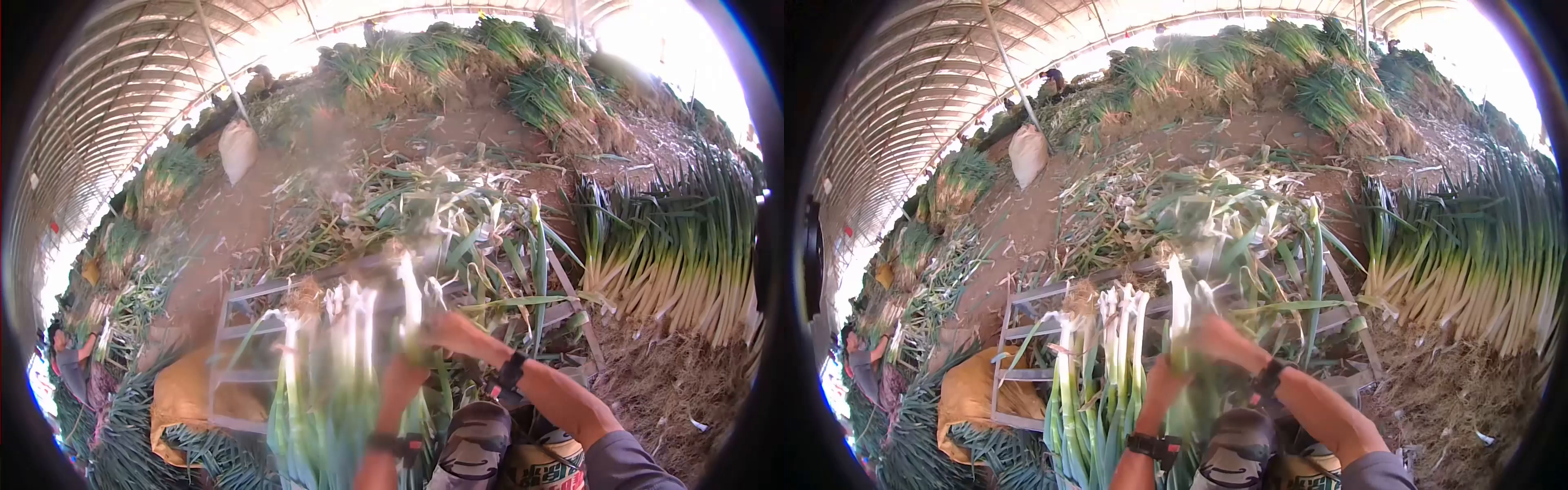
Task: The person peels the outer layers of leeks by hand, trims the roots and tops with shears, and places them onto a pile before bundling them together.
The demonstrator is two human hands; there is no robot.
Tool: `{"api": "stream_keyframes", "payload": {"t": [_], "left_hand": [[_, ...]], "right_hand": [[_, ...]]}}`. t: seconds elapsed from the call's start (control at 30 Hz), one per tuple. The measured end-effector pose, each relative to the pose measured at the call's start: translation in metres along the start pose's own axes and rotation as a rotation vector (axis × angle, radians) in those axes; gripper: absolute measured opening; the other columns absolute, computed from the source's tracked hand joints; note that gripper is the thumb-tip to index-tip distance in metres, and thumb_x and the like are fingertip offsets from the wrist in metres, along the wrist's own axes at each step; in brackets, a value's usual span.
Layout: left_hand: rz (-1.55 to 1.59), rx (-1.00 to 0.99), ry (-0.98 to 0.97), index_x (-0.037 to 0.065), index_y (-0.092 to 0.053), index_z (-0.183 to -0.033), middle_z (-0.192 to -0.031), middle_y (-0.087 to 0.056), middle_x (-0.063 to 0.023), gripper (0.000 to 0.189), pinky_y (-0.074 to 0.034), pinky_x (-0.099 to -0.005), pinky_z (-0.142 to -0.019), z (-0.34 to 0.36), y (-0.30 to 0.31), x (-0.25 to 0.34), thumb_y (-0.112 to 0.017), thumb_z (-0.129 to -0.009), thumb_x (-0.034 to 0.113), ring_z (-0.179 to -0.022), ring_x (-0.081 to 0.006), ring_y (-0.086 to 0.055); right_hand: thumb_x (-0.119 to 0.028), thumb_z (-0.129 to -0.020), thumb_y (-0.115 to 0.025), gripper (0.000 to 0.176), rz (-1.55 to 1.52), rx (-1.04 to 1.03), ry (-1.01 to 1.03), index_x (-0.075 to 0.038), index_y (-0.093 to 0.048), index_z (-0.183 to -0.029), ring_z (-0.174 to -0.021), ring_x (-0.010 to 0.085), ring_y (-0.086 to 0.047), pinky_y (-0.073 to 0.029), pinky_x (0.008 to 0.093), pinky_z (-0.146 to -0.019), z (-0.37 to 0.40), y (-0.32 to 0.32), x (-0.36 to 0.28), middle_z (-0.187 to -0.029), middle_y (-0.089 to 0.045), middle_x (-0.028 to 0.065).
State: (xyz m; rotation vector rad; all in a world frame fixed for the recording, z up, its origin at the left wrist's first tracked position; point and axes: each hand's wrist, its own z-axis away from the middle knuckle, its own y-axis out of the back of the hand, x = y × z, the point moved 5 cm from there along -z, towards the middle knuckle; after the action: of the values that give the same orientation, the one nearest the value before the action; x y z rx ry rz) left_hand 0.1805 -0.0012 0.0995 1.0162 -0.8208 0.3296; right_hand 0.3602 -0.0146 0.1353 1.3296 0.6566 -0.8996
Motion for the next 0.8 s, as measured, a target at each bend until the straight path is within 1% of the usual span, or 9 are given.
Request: {"api": "stream_keyframes", "payload": {"t": [0.1, 0.13, 0.23, 0.27, 0.37, 0.43, 0.5, 0.67, 0.8], "left_hand": [[-0.042, 0.154, -0.166, -0.005, -0.065, -0.108, -0.096, -0.069, -0.0292, 0.049, -0.053, -0.0519, -0.082, 0.013, -0.003, 0.002, -0.07, -0.081, 0.036, -0.095, -0.0455, -0.067], [-0.085, 0.055, -0.116, -0.005, -0.064, -0.107, -0.099, -0.069, -0.0291, 0.046, -0.053, -0.0507, -0.084, 0.014, -0.009, -0.005, -0.067, -0.086, 0.035, -0.097, -0.0449, -0.067], [0.018, 0.013, -0.262, -0.006, -0.06, -0.116, -0.098, -0.067, -0.0311, 0.046, -0.053, -0.0487, -0.085, 0.04, 0.022, 0.005, -0.064, -0.089, 0.031, -0.097, -0.0439, -0.067], [-0.122, 0.16, -0.389, 0.002, -0.057, -0.118, -0.098, -0.066, -0.0252, 0.041, -0.052, -0.0503, -0.079, 0.036, 0.027, -0.018, -0.069, -0.088, 0.028, -0.089, -0.0433, -0.065], [-0.514, 0.549, -0.176, 0.003, -0.058, -0.115, -0.108, -0.064, -0.0225, 0.041, -0.05, -0.0521, -0.085, 0.035, 0.043, -0.06, -0.072, -0.084, 0.027, -0.094, -0.0421, -0.064], [-0.519, 0.385, 0.029, 0.004, -0.058, -0.113, -0.121, -0.061, -0.0228, 0.043, -0.048, -0.0548, -0.089, 0.019, 0.036, -0.084, -0.075, -0.082, 0.028, -0.104, -0.044, -0.062], [-0.431, 0.287, 0.119, 0.003, -0.059, -0.112, -0.118, -0.063, -0.0239, 0.043, -0.049, -0.054, -0.089, 0.018, 0.035, -0.086, -0.076, -0.082, 0.029, -0.105, -0.0431, -0.063], [-0.272, 0.306, -0.019, 0.0, -0.06, -0.108, -0.096, -0.067, -0.0295, 0.036, -0.052, -0.0526, -0.079, 0.015, 0.032, -0.05, -0.071, -0.082, 0.022, -0.092, -0.045, -0.067], [-0.135, 0.322, -0.153, -0.002, -0.059, -0.12, -0.089, -0.067, -0.0324, 0.044, -0.051, -0.0536, -0.073, 0.004, 0.008, -0.03, -0.066, -0.085, 0.022, -0.086, -0.0483, -0.067]], "right_hand": [[-0.037, -0.093, -0.066, 0.041, -0.106, -0.012, 0.081, -0.003, -0.068, -0.116, -0.072, 0.0199, -0.069, -0.057, 0.0321, -0.063, -0.002, -0.044, 0.006, -0.094, -0.071, 0.0097], [-0.031, -0.093, -0.065, 0.036, -0.138, -0.151, 0.015, -0.003, -0.068, -0.115, -0.087, 0.0205, -0.069, -0.057, 0.035, -0.076, 0.021, -0.03, -0.028, -0.098, -0.07, 0.0098], [-0.038, -0.09, -0.067, 0.037, -0.327, -0.034, 0.017, -0.001, -0.072, -0.096, -0.064, 0.0209, -0.063, -0.05, 0.0339, -0.059, 0.005, -0.044, 0.022, -0.078, -0.067, 0.0101], [-0.037, -0.09, -0.066, 0.035, -0.414, 0.005, -0.047, -0.002, -0.072, -0.093, -0.059, 0.0197, -0.06, -0.048, 0.0336, -0.057, 0.008, -0.043, 0.023, -0.072, -0.064, 0.0084], [-0.032, -0.092, -0.064, 0.028, -0.394, 0.084, 0.003, -0.006, -0.073, -0.097, -0.057, 0.0154, -0.053, -0.044, 0.0325, -0.055, 0.019, -0.036, 0.022, -0.066, -0.056, 0.0054], [-0.029, -0.094, -0.062, 0.025, -0.298, 0.067, 0.202, -0.01, -0.073, -0.107, -0.061, 0.012, -0.049, -0.041, 0.032, -0.056, 0.024, -0.029, 0.017, -0.068, -0.051, 0.005], [-0.032, -0.093, -0.064, 0.03, -0.378, -0.073, 0.077, -0.008, -0.072, -0.108, -0.064, 0.0114, -0.048, -0.04, 0.0319, -0.056, 0.019, -0.035, 0.025, -0.072, -0.051, 0.0049], [-0.041, -0.088, -0.073, 0.045, -0.483, -0.142, -0.273, 0.002, -0.071, -0.104, -0.075, 0.0109, -0.054, -0.044, 0.0287, -0.06, 0.026, -0.031, 0.022, -0.09, -0.06, 0.0039], [-0.035, -0.089, -0.073, 0.039, -0.505, -0.11, -0.331, 0.001, -0.072, -0.105, -0.07, 0.0108, -0.055, -0.044, 0.028, -0.061, 0.037, -0.019, 0.017, -0.082, -0.063, 0.0015]]}}
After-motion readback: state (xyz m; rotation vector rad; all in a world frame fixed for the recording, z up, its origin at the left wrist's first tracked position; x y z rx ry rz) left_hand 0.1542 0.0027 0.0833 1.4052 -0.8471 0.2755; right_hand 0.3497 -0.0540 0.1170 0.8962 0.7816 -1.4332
